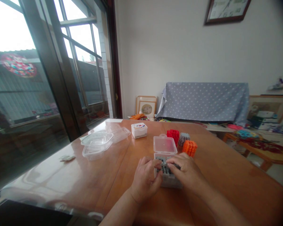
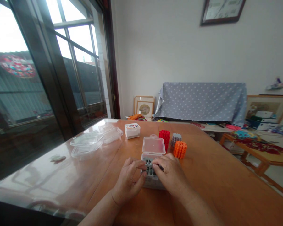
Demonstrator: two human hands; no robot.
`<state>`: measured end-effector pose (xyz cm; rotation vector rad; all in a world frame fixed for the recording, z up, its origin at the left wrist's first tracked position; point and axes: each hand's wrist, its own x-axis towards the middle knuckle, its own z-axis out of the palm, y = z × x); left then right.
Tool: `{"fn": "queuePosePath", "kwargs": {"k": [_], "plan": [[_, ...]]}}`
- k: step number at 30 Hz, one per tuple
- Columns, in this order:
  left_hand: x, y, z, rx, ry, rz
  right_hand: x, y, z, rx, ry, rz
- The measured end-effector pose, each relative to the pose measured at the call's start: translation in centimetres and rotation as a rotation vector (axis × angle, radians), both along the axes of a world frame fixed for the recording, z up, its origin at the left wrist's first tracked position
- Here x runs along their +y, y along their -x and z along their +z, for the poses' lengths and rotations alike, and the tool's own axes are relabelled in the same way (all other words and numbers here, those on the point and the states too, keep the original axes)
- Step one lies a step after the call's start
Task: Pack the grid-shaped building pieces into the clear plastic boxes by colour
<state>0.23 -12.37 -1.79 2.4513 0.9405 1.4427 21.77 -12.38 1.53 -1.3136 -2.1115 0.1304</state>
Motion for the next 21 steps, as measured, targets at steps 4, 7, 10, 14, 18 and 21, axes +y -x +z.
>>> {"fn": "queuePosePath", "kwargs": {"k": [4, 7, 10, 14, 18, 21], "plan": [[0.1, 0.0, -0.1, -0.002, -0.009, -0.005, 0.0, -0.2, 0.1, -0.036, -0.019, -0.004], [0.1, 0.0, -0.1, -0.002, -0.010, -0.011, -0.1, -0.1, 0.3, -0.051, -0.028, -0.009], [0.1, 0.0, -0.1, -0.003, -0.015, -0.012, -0.4, 0.2, 0.7, -0.075, -0.029, -0.015], [0.1, 0.0, -0.1, -0.008, -0.021, -0.007, -0.6, 0.5, 1.2, -0.127, -0.022, -0.023], [0.0, -0.1, 0.0, -0.008, -0.020, -0.006, -0.6, 0.6, 1.6, -0.167, -0.027, -0.019], [0.0, 0.0, 0.0, -0.007, -0.013, -0.007, -0.5, 0.6, 1.6, -0.169, -0.034, -0.035]]}}
